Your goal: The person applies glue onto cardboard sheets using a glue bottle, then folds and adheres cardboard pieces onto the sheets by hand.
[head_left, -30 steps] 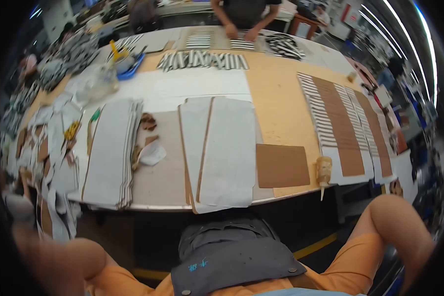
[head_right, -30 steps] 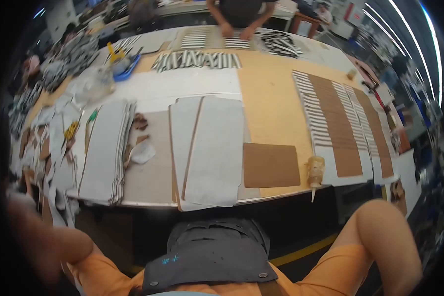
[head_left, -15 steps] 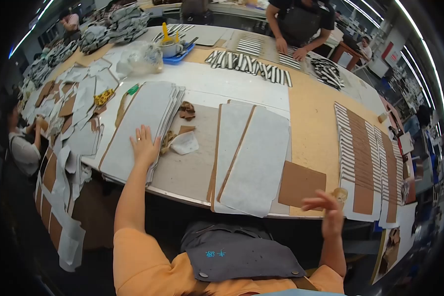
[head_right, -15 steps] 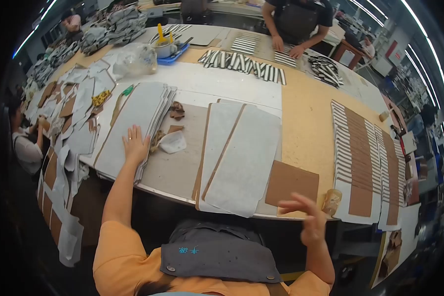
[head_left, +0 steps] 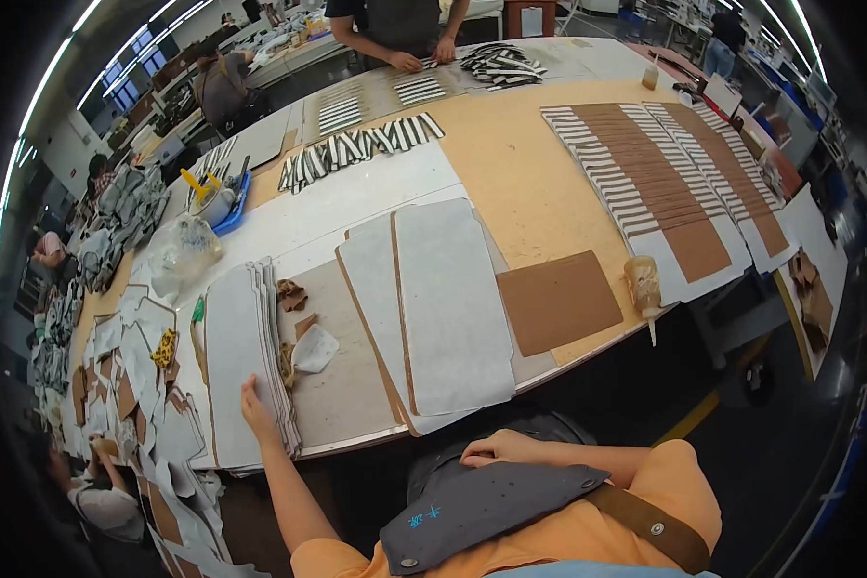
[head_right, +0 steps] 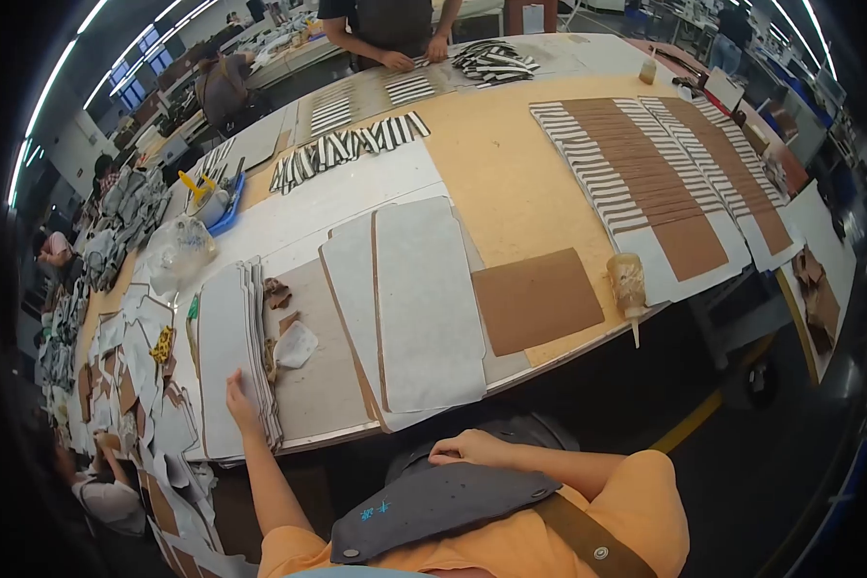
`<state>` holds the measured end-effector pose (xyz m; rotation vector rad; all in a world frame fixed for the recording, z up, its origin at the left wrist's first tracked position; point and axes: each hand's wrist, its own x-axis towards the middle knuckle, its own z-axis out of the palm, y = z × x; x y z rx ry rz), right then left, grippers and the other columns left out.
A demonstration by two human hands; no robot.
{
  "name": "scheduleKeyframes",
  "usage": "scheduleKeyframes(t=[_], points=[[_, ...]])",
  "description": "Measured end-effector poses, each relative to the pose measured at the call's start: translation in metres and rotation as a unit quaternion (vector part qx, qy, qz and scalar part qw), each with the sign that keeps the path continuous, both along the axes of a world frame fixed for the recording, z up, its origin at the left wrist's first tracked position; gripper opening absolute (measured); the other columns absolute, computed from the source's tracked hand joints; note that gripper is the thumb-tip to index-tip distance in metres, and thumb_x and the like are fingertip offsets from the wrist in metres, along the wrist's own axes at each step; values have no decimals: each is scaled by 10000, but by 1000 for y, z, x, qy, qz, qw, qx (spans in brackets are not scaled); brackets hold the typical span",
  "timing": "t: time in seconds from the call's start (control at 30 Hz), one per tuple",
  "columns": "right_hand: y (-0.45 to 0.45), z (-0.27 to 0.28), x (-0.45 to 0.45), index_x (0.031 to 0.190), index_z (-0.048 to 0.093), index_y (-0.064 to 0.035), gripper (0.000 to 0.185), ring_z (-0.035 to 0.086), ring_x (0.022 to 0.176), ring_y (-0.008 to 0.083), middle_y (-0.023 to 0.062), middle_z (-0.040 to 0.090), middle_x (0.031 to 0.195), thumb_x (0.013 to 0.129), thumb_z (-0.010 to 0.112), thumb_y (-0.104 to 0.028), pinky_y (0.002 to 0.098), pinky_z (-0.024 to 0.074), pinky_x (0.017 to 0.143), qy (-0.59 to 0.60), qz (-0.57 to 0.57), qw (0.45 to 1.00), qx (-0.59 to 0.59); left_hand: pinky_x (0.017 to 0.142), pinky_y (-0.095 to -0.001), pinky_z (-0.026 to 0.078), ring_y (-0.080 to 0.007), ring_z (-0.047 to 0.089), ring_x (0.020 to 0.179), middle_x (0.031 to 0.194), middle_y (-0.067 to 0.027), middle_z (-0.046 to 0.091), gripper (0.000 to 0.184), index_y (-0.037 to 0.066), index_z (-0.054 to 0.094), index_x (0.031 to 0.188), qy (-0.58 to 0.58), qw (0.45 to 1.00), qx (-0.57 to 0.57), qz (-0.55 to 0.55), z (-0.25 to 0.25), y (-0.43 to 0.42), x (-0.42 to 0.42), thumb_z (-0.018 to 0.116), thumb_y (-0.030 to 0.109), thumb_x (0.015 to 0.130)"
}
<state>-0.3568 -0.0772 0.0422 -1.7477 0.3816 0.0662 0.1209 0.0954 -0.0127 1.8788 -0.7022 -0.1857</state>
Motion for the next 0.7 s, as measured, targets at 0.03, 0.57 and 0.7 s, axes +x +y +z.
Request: scheduleKeyframes(t=[0.03,0.57,0.7], points=[[0,2,-1,980,636,-72,314,599,646,208,104,636,722,891,530,-354,313,458,615,5,6,1000,-6,1035,-403,295,-254,422,1205,1294,-133,451,451,13,474,1230,78,991,-93,53,17,1,-14,346,358,970],[6,-1,-1,1004,633,-81,321,618,681,228,114,643,741,881,537,-361,314,467,641,21,12,1000,-20,1078,-343,323,-247,394,1237,1395,-189,322,546,-67,160,1362,281,826,-470,131,33,75,-84,286,311,989],[8,-2,-3,1007,630,-63,298,631,744,206,97,666,822,895,535,-323,287,477,689,21,-5,1000,-2,1076,-339,333,-257,414,1225,1394,-199,327,519,-79,151,1356,263,821,-491,125,23,77,-81,258,278,995]])
